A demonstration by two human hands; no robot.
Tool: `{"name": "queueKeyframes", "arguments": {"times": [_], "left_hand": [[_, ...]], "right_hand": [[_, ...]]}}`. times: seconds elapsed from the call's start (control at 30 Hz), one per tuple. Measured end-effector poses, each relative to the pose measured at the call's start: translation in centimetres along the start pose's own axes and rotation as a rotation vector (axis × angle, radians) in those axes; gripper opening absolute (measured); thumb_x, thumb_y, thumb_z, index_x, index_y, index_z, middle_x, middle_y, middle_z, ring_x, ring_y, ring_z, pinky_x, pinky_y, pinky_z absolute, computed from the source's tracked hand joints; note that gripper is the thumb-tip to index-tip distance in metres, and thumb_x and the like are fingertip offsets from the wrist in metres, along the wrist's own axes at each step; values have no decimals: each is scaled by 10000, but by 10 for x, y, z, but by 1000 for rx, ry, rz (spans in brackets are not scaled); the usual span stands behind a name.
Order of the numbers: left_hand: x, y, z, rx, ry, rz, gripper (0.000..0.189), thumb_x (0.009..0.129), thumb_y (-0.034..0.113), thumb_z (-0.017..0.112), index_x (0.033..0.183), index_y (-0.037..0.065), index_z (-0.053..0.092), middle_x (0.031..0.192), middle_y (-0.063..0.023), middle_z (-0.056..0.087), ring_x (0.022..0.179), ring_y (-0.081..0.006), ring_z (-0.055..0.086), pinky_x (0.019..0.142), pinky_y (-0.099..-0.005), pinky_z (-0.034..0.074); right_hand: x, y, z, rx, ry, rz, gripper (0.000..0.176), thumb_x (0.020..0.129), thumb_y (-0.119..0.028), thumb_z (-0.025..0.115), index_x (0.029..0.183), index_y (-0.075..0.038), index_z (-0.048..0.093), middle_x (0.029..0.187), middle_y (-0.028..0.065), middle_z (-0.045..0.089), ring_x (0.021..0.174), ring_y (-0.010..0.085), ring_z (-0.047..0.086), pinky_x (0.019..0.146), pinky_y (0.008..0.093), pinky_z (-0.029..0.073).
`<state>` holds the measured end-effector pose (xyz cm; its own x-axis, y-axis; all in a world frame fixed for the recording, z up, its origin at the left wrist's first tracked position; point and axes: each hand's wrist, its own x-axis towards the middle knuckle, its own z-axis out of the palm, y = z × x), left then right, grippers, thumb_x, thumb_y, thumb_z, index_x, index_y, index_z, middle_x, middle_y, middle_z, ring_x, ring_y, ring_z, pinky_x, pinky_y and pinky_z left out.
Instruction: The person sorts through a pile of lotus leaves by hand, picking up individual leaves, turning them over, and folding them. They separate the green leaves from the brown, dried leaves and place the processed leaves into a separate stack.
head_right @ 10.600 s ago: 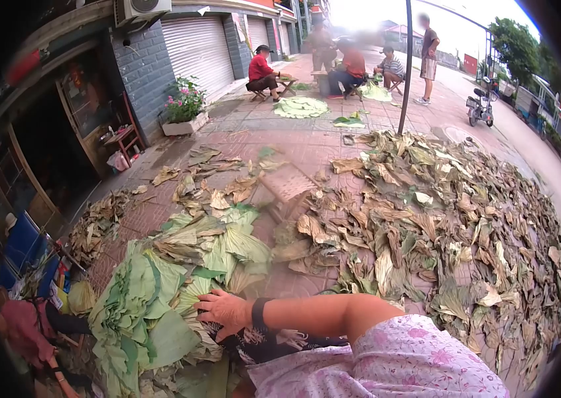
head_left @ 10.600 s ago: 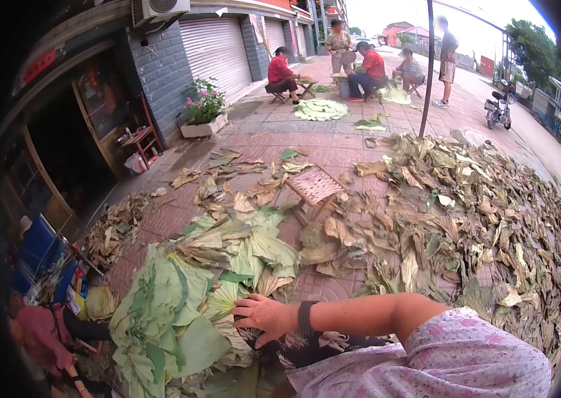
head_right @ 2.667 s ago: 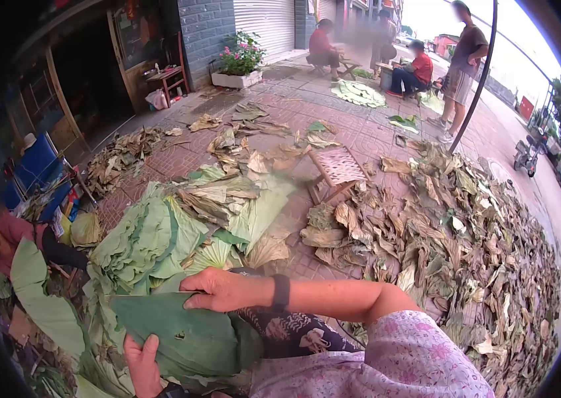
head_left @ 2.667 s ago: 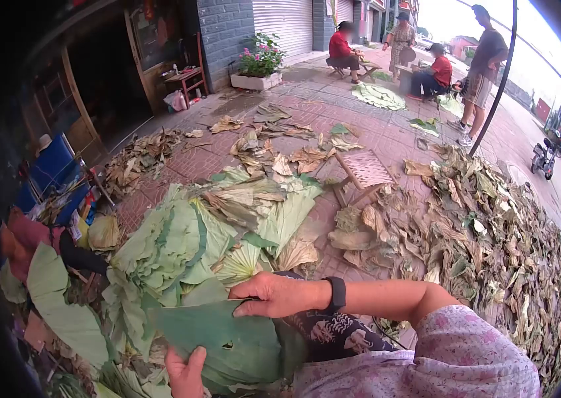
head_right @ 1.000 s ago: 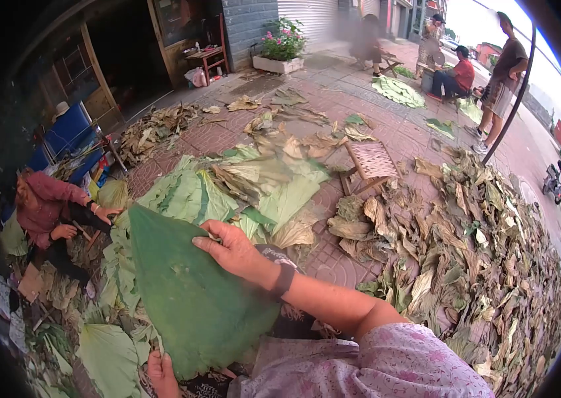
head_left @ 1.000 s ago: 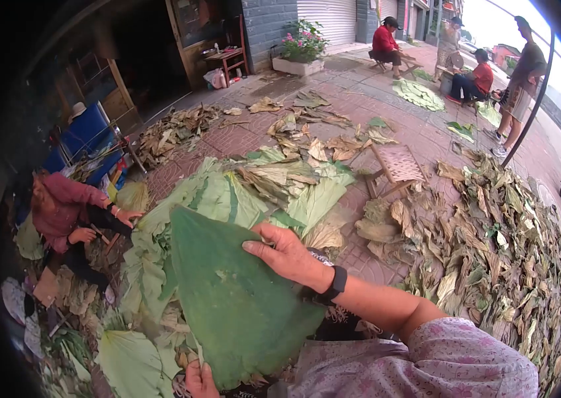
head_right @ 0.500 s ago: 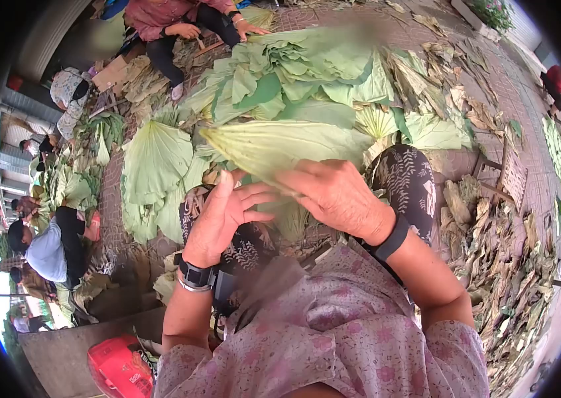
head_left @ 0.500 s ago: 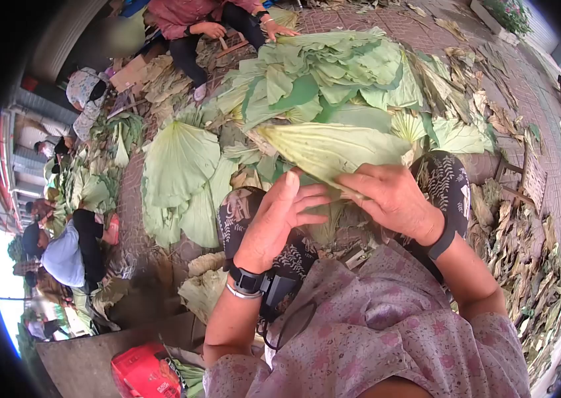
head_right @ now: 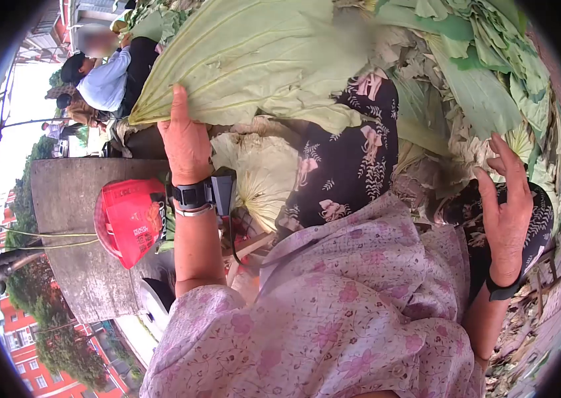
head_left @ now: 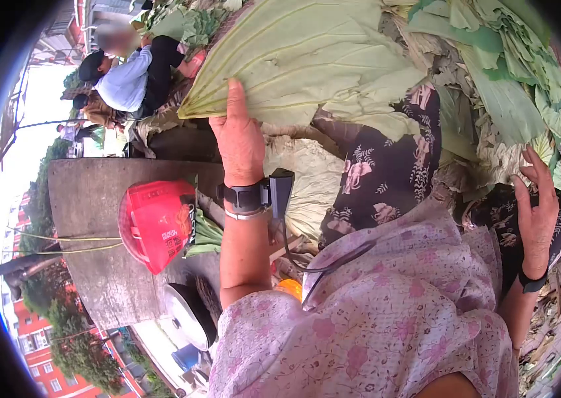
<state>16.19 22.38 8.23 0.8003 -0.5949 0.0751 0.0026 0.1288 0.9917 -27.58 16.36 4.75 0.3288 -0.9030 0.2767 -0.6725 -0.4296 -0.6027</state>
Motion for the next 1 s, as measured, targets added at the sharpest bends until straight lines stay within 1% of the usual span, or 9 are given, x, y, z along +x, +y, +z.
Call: {"name": "queueKeyframes", "arguments": {"times": [0.03, 0.2, 0.37, 0.47, 0.6, 0.73, 0.87, 0.9, 1.0], "left_hand": [[4, -8, -24, 9, 56, 25, 312, 960, 344, 662, 1133, 93, 598, 939, 26, 615, 815, -78, 534, 718, -248, 450], [12, -119, -171, 258, 295, 66, 483, 946, 304, 662, 1321, 59, 481, 1205, -73, 564, 1049, -202, 555, 866, -344, 483], [-26, -215, -204, 4, 613, -368, 477, 944, 338, 637, 1294, 42, 504, 1197, -113, 588, 1029, -233, 604, 846, -387, 519], [-30, -363, -319, -112, 575, -778, 552, 902, 369, 685, 1368, 142, 493, 1198, -88, 606, 998, -257, 636, 876, -391, 522], [-59, -350, -330, -53, 542, -855, 542, 915, 357, 658, 1368, 103, 506, 1170, -138, 646, 985, -330, 656, 836, -419, 545], [-79, -342, -327, 143, 777, -791, 593, 911, 420, 645, 1331, 32, 490, 1143, -172, 637, 995, -343, 652, 838, -437, 544], [-99, -343, -302, 1017, 1008, -842, 670, 907, 482, 633, 1295, -40, 474, 1115, -205, 628, 1004, -355, 648, 840, -454, 544], [-101, -347, -301, 1263, 865, -889, 748, 832, 310, 714, 1448, 107, 342, 1305, -256, 536, 1183, -454, 535, 999, -514, 434], [-115, -313, -231, 1556, 336, -377, 724, 839, 302, 705, 1447, 112, 362, 1425, -243, 426, 1297, -423, 435, 1035, -510, 396]], "right_hand": [[-3, 11, 1, 22, -24, 37, 451, 914, -68, 640, 1356, -62, 546, 1198, 156, 648, 900, 229, 660, 843, 339, 520], [-5, 27, 13, 43, -143, 53, 431, 939, -64, 607, 1364, -65, 538, 1135, 154, 660, 815, 197, 650, 783, 319, 525], [-3, 24, 21, 9, -300, -52, 374, 917, -69, 614, 1284, -25, 562, 1089, 166, 649, 760, 294, 624, 743, 375, 513], [-4, 26, 23, -28, -363, -63, 355, 918, -72, 614, 1265, -11, 572, 1081, 170, 653, 761, 295, 628, 741, 381, 512], [-4, 22, 28, -37, -394, -50, 336, 920, -78, 611, 1246, 1, 584, 1083, 177, 656, 771, 299, 634, 737, 388, 509], [-1, 18, 33, -63, -426, -38, 332, 924, -84, 610, 1244, 4, 586, 1092, 181, 659, 780, 302, 638, 734, 387, 509], [-1, 22, 36, -63, -441, -40, 327, 931, -95, 607, 1240, 7, 585, 1098, 185, 658, 783, 306, 639, 736, 386, 510], [-1, 24, 37, -68, -449, -36, 325, 932, -98, 606, 1238, 9, 585, 1099, 186, 658, 785, 306, 640, 737, 386, 510], [-1, 27, 37, -82, -469, -30, 320, 934, -104, 605, 1230, 15, 584, 1100, 189, 656, 786, 309, 640, 737, 386, 510]]}}
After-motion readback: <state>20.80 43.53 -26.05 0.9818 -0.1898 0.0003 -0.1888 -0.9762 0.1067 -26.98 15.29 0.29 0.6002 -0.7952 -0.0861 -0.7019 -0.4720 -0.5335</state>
